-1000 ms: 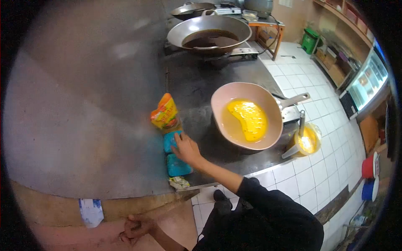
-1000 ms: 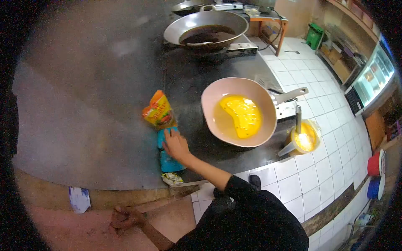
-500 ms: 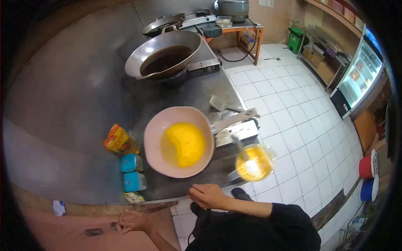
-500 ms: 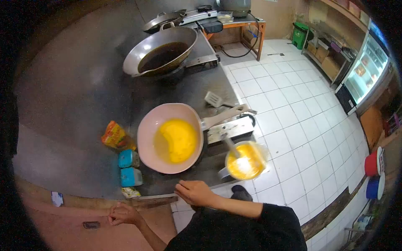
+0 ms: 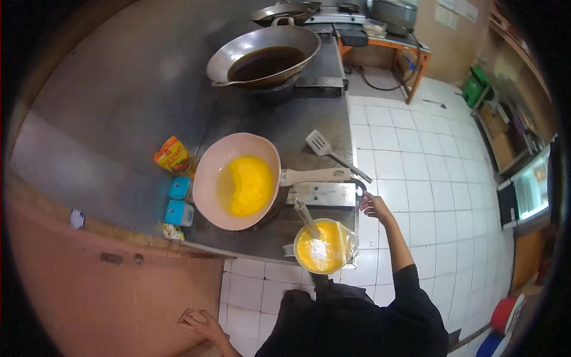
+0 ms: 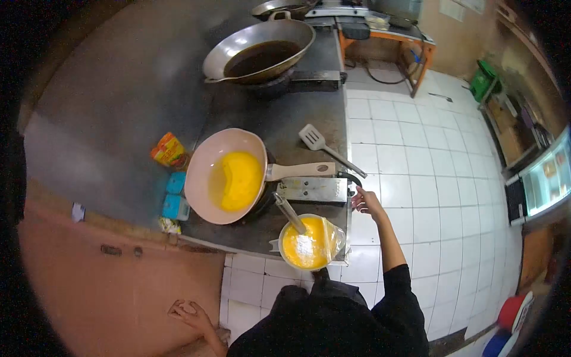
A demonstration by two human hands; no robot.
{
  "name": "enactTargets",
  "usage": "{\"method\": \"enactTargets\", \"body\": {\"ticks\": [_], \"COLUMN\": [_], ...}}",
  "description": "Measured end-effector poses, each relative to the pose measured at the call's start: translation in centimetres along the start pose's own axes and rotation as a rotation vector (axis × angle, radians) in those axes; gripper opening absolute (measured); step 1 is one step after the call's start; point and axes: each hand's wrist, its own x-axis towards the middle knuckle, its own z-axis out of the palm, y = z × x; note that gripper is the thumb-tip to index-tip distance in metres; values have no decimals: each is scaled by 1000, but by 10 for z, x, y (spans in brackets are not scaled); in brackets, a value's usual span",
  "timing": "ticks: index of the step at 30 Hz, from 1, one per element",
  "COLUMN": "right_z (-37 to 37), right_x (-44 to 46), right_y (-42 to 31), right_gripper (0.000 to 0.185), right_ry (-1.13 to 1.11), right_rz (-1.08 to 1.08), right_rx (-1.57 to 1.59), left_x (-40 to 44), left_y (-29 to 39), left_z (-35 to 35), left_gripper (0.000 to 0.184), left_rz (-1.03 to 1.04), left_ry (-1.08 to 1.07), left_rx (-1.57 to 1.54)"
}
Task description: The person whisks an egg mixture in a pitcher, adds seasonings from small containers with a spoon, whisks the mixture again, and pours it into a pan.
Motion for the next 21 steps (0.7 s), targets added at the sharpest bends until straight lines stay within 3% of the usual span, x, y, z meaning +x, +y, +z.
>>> {"method": "enactTargets", "body": {"ticks": [2, 4, 6, 8, 10, 11, 12, 14, 18, 21], "right_z": [4, -4, -20, -14, -17, -20, -21, -26, -17, -20], "right_x": [11, 29, 43, 32, 41, 44, 50, 62, 45, 50], "right_y": [-8, -12, -12, -19, -14, -11, -5, 8, 12, 15], "right_gripper": [26, 20, 15, 13, 10, 11, 11, 12, 25, 21], "right_ry": [-92, -193, -435, -321, -356, -470, -498, -585, -474, -435], "right_rz": [27, 204, 312, 266, 232, 197, 205, 23, -320, -549], "right_rx": [71, 184, 206, 107, 86, 153, 123, 218, 0, -143], "left_x": [-17, -30, -44, -66, -94, -117, -133, -163, -242, -320], "left_y": [-6, -4, 4, 11, 15, 3, 10, 36, 78, 100], "left_z": [-15, -31, -45, -60, -73, -74, -84, -101, -134, -150], "left_gripper": [22, 24, 23, 22, 23, 24, 24, 24, 25, 31], "left_rz": [-82, -168, -219, -266, -368, -251, -280, -417, -642, -721], "left_ry": [44, 98, 174, 245, 193, 214, 232, 181, 165, 173], "left_rx": [-8, 56, 44, 31, -127, 37, 61, 50, 69, 80]}}
